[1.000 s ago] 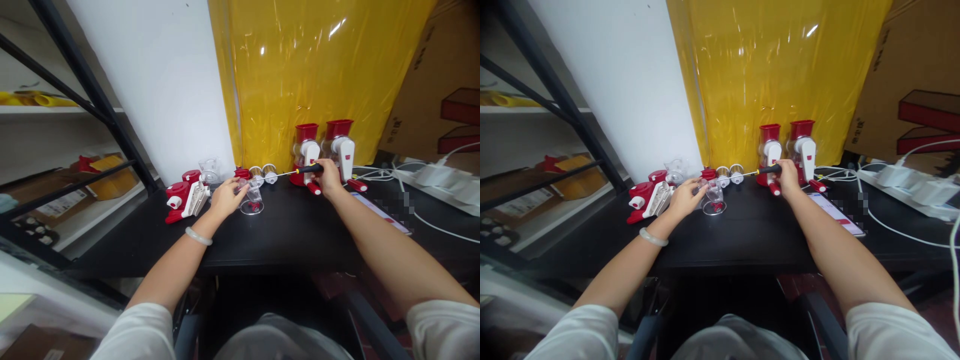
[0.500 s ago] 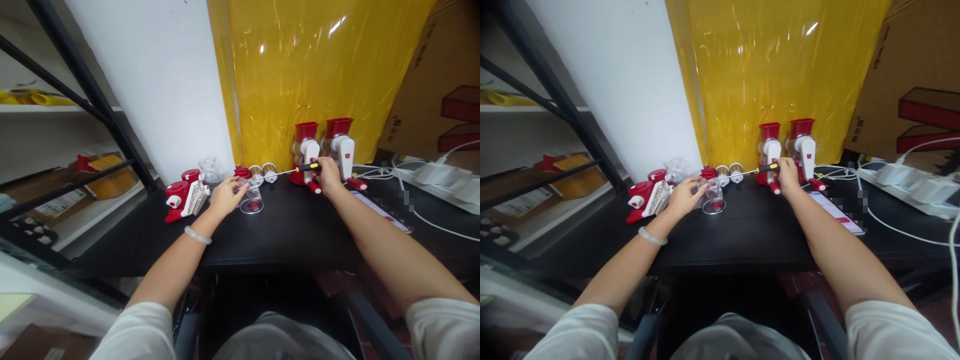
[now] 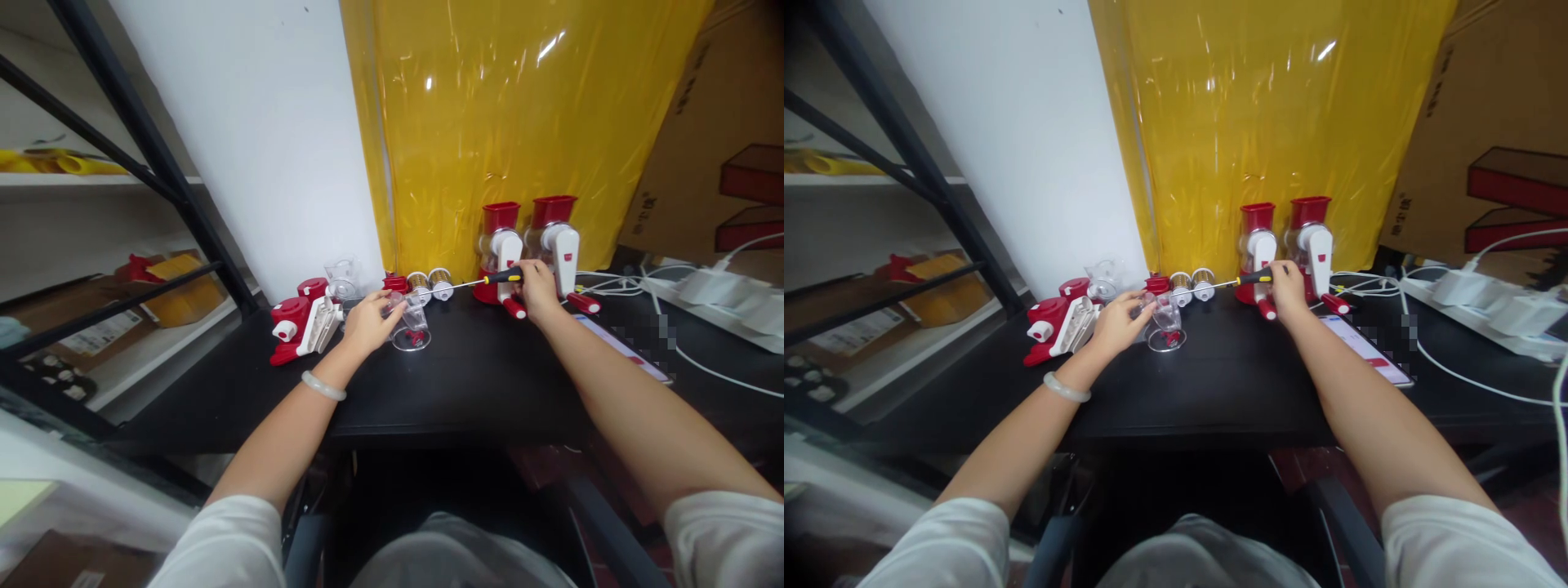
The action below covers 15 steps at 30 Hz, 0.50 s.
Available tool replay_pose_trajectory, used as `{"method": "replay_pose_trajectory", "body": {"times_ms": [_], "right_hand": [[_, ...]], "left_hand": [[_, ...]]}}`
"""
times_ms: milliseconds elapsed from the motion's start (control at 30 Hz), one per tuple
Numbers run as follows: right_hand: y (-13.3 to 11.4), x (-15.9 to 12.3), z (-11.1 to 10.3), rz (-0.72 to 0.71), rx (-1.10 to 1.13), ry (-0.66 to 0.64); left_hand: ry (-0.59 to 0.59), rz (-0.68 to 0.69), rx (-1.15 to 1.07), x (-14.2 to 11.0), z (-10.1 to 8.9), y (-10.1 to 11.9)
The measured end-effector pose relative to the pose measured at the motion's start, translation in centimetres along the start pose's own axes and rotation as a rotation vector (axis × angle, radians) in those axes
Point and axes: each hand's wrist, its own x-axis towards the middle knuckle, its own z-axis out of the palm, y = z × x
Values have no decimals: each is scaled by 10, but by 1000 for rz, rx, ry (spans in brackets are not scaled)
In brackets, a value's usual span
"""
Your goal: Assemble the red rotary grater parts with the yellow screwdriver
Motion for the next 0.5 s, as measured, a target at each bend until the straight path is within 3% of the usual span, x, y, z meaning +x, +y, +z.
{"method": "replay_pose_trajectory", "body": {"times_ms": [167, 367, 500], "right_hand": [[-3, 0, 1, 52, 82, -33], [4, 0, -3, -50, -43, -24], [6, 3, -2, 8, 10, -22]], "left_hand": [[-3, -7, 7, 0, 0, 1], [-29, -30, 18, 0, -3, 4], [-43, -36, 13, 0, -5, 4]]}}
